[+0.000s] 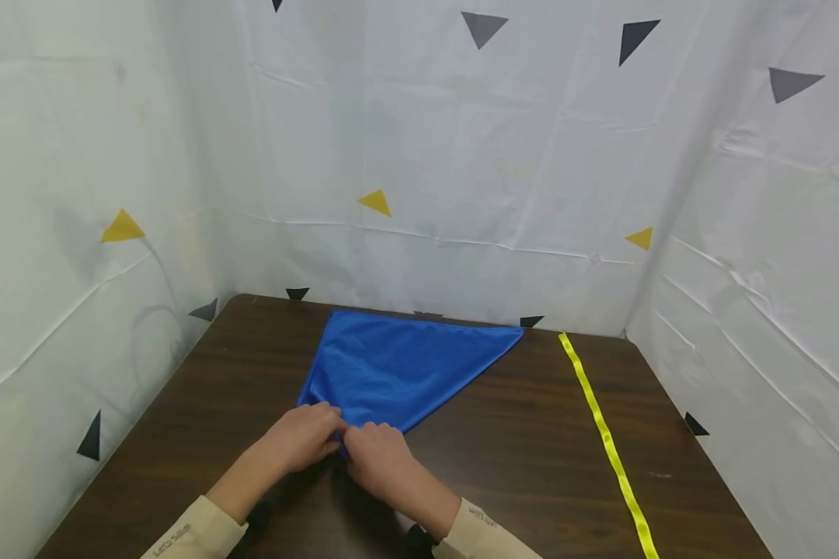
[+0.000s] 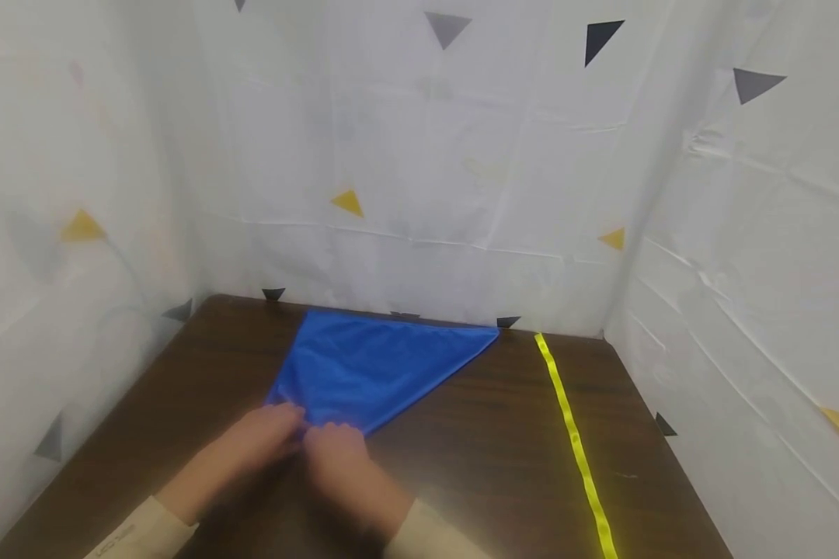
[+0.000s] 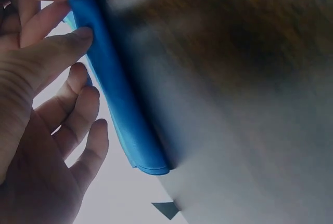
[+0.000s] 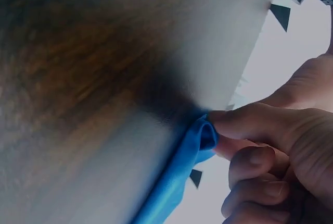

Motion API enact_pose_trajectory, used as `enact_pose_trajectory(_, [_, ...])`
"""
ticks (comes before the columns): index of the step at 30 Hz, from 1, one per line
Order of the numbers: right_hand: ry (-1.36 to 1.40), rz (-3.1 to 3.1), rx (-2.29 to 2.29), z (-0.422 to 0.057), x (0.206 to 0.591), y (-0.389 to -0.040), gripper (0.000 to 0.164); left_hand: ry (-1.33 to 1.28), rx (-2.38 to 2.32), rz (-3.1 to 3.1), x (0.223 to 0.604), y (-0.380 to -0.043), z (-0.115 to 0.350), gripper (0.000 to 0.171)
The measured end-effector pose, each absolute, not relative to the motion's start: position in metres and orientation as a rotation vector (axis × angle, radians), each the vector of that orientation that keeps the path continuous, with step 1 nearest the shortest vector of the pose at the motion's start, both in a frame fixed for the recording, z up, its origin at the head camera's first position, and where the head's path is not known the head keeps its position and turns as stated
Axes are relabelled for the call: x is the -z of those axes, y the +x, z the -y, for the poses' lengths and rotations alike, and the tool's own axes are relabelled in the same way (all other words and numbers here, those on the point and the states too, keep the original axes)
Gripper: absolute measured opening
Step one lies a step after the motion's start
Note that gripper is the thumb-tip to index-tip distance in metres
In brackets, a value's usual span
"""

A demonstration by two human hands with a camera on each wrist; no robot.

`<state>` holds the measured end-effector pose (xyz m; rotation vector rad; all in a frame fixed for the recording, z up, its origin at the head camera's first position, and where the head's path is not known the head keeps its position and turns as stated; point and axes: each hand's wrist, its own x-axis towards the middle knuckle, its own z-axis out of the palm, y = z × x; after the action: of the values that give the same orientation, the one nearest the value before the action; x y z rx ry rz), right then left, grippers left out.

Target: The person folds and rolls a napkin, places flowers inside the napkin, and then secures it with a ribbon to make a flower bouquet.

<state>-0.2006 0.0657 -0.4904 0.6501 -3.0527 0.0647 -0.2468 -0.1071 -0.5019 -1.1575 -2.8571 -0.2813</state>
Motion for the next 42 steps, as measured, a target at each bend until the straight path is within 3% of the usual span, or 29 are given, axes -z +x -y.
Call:
enact_pose_trajectory(3, [0.623, 3.107, -0.118, -0.066, 0.489, -0.203, 0.025, -1.155, 0.306, 2.866, 0.507, -0.246, 0.109, 0.007])
enact_pose_trajectory(9, [0.652, 3.166, -0.261, -0.065, 0.494, -0.209, 0.028, -1.094, 0.331, 2.901, 0.52, -0.241, 0.119, 0.028])
enact_pose_trajectory(14, [0.623, 3.148, -0.316, -0.072, 0.494, -0.212, 0.028, -1.126, 0.303, 2.854, 0.518, -0.242, 0.116, 0.031])
enact_pose_trajectory(20, [0.593, 3.153, -0.379, -0.081, 0.492, -0.213, 0.028, -1.132, 0.244, 2.824, 0.517, -0.247, 0.107, 0.029])
enact_pose_trajectory(26, [0.544, 3.156, -0.348, -0.083, 0.49, -0.212, 0.016, -1.139, 0.215, 2.786, 0.517, -0.249, 0.105, 0.022])
enact_pose_trajectory(36, [0.534, 3.115, -0.266, -0.081, 0.495, -0.213, 0.026, -1.142, 0.181, 2.737, 0.515, -0.256, 0.101, 0.016])
enact_pose_trajectory(42, [0.518, 3.107, -0.257, -0.083, 0.493, -0.213, 0.023, -1.173, 0.185, 2.705, 0.51, -0.254, 0.093, 0.015])
